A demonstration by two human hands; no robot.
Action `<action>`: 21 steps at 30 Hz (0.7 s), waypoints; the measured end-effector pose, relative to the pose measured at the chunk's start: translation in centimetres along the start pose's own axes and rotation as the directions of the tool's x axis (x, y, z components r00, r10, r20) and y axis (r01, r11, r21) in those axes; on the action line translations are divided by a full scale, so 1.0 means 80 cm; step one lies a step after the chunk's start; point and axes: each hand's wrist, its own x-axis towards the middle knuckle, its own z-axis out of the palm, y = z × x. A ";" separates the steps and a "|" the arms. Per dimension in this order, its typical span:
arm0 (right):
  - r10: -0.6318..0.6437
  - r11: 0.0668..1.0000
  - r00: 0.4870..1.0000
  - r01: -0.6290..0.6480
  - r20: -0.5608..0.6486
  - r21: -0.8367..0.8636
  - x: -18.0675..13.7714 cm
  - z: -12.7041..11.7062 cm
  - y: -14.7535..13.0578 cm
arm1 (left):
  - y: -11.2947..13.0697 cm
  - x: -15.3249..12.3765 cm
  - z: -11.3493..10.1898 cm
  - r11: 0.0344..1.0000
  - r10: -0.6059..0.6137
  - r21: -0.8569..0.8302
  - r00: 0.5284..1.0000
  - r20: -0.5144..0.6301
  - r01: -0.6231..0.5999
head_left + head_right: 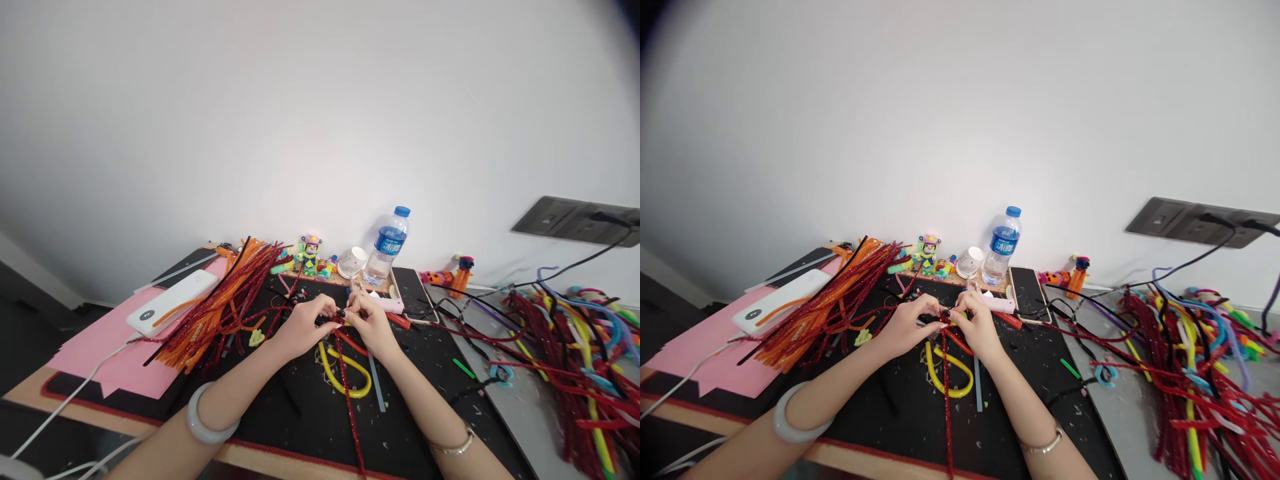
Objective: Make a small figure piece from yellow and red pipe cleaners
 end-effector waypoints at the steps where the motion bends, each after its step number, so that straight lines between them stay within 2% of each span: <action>1: 0.002 1.000 1.000 -0.002 0.002 0.001 0.000 0.000 0.000 | -0.001 0.000 0.001 1.000 0.001 -0.014 1.000 -0.001 -0.001; 5: 0.016 1.000 1.000 -0.017 -0.020 -0.017 0.001 -0.001 -0.003 | -0.004 0.002 0.007 0.990 -0.035 -0.140 0.999 0.001 0.035; 8: 0.016 0.999 0.996 -0.020 -0.091 -0.048 0.000 -0.004 -0.008 | -0.006 0.005 0.008 0.967 -0.100 -0.235 0.995 -0.010 0.095; 12: -0.031 0.987 0.979 -0.001 -0.200 -0.159 -0.003 -0.007 -0.010 | -0.008 0.009 0.004 0.937 -0.179 -0.321 0.979 -0.102 0.138; 16: -0.087 0.946 0.988 0.041 -0.129 -0.322 -0.005 -0.005 -0.005 | -0.013 0.012 0.000 0.916 -0.231 -0.372 0.955 -0.186 0.149; 21: -0.131 0.912 0.991 0.115 -0.013 -0.393 -0.009 0.002 -0.006 | -0.021 0.013 0.001 0.890 -0.249 -0.431 0.949 -0.194 0.145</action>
